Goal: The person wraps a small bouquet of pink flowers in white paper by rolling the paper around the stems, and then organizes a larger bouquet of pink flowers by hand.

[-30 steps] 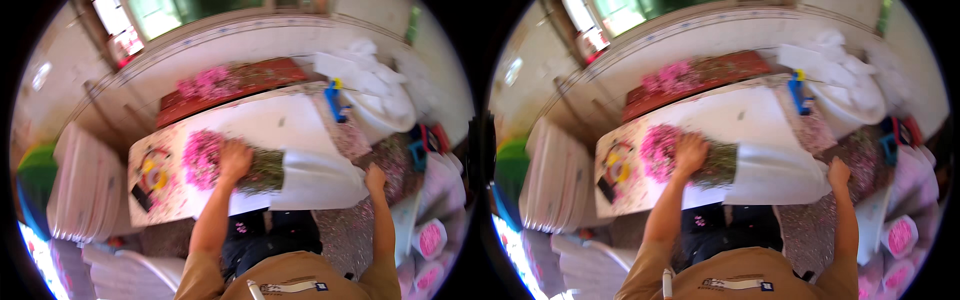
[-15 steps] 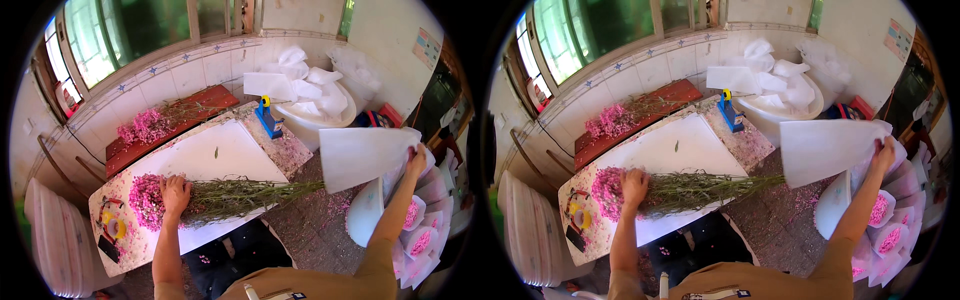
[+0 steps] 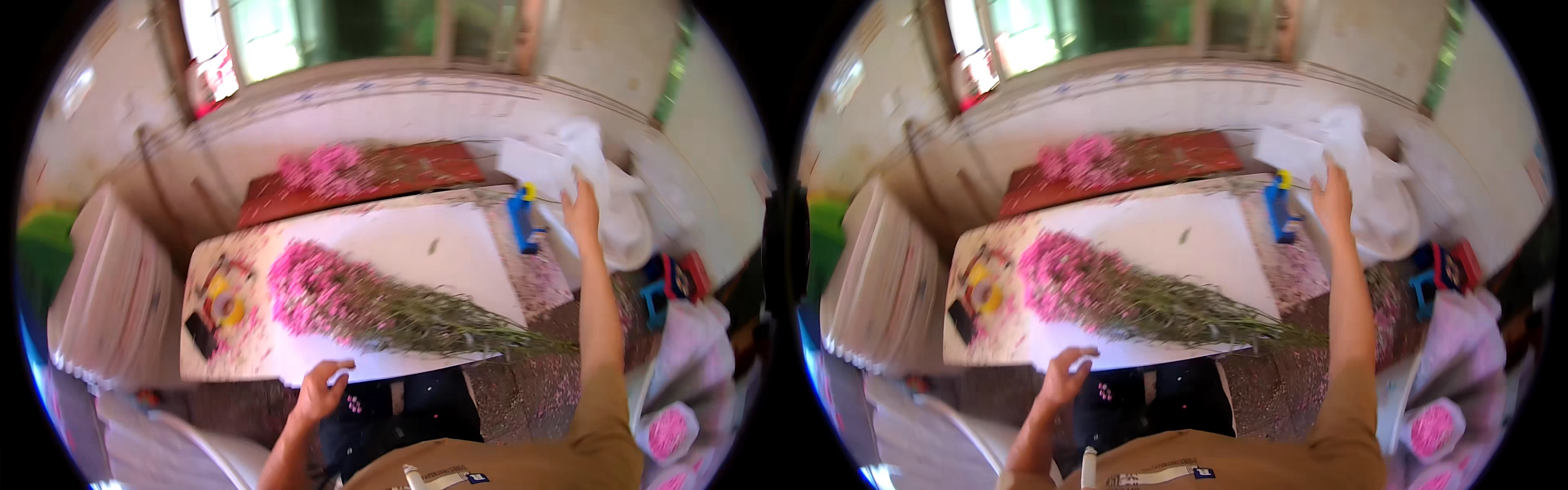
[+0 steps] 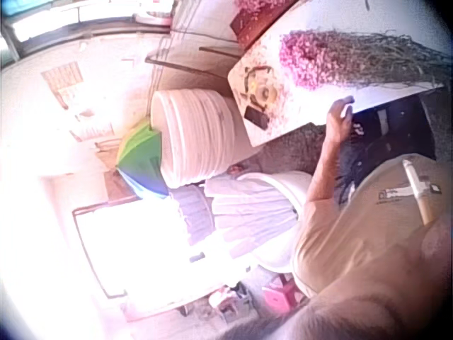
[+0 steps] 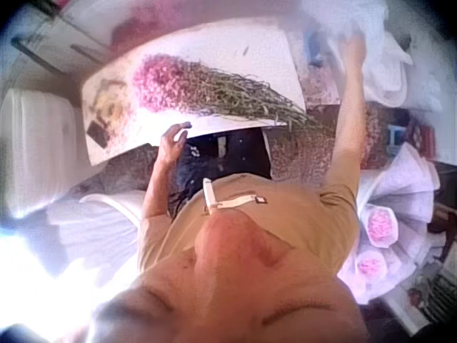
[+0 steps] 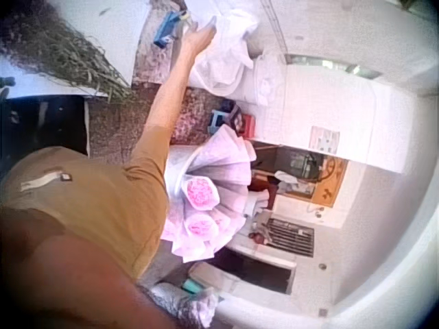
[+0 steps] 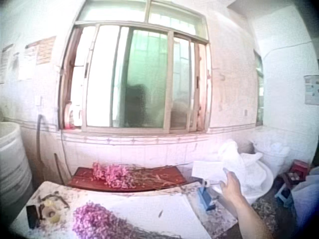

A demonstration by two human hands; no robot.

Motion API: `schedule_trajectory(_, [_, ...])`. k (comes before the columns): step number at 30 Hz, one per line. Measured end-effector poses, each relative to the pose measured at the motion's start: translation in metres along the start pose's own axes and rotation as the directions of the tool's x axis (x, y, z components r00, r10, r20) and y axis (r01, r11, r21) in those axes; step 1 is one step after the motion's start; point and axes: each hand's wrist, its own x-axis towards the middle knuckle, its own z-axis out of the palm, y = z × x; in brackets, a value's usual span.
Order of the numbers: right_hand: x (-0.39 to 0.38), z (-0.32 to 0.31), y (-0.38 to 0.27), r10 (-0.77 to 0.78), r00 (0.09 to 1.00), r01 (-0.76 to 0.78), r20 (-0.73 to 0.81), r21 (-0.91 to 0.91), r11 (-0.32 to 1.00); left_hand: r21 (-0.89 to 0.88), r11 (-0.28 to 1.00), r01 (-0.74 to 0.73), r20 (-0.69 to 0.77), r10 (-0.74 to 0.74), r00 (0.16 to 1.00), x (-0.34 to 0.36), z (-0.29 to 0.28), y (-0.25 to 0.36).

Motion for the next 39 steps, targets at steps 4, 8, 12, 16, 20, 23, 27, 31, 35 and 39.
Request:
schedule_trajectory(4, [-0.082,0.075,-0.138,-0.072,0.890,-0.130,0.450,0.402,0.906,-0.489,0.713,0.502,0.067,-0.543,0.837,0.011,-0.015,-0.028])
schedule_trajectory(8, [-0.112,0.102,-0.318,-0.352,0.582,-0.068,0.733,0.476,0.877,-0.847,0.227,0.480,0.199,-0.703,0.683,0.021,-0.018,-0.062])
schedule_trajectory(12, [-0.137,0.130,-0.387,-0.397,0.415,0.002,0.819,0.436,0.900,-0.937,0.140,0.319,0.153,-0.655,0.740,0.035,-0.001,-0.059])
schedule_trajectory(16, [-0.124,0.129,-0.342,-0.357,0.572,-0.366,0.738,0.620,0.694,-0.943,0.238,0.234,0.056,-0.579,0.814,0.036,0.009,-0.054])
schedule_trajectory(20, [-0.130,0.035,-0.289,-0.312,0.474,-0.661,0.823,0.567,0.492,-0.905,0.333,0.264,0.094,-0.448,0.889,0.019,0.027,-0.043])
schedule_trajectory(23, [-0.166,-0.024,-0.269,-0.368,0.535,-0.666,0.761,0.647,0.370,-0.892,0.258,0.370,0.275,-0.339,0.900,0.022,0.048,-0.001])
schedule_trajectory(27, [-0.216,-0.065,-0.228,-0.112,0.746,-0.470,0.656,0.638,0.610,-0.852,0.477,0.214,0.132,-0.201,0.971,0.029,0.089,0.040])
schedule_trajectory(31, [-0.245,-0.079,-0.209,0.171,0.815,-0.579,0.553,0.774,0.257,-0.807,0.559,0.193,0.186,-0.070,0.980,0.025,0.096,0.071])
schedule_trajectory(35, [-0.261,-0.082,-0.205,0.162,0.865,-0.502,0.476,0.807,0.310,-0.674,0.702,0.228,0.115,-0.205,0.972,0.031,0.113,0.076])
schedule_trajectory(39, [-0.226,-0.105,-0.183,0.393,0.745,-0.623,0.538,0.772,0.124,-0.848,0.501,0.174,-0.029,-0.372,0.928,0.026,0.104,0.050])
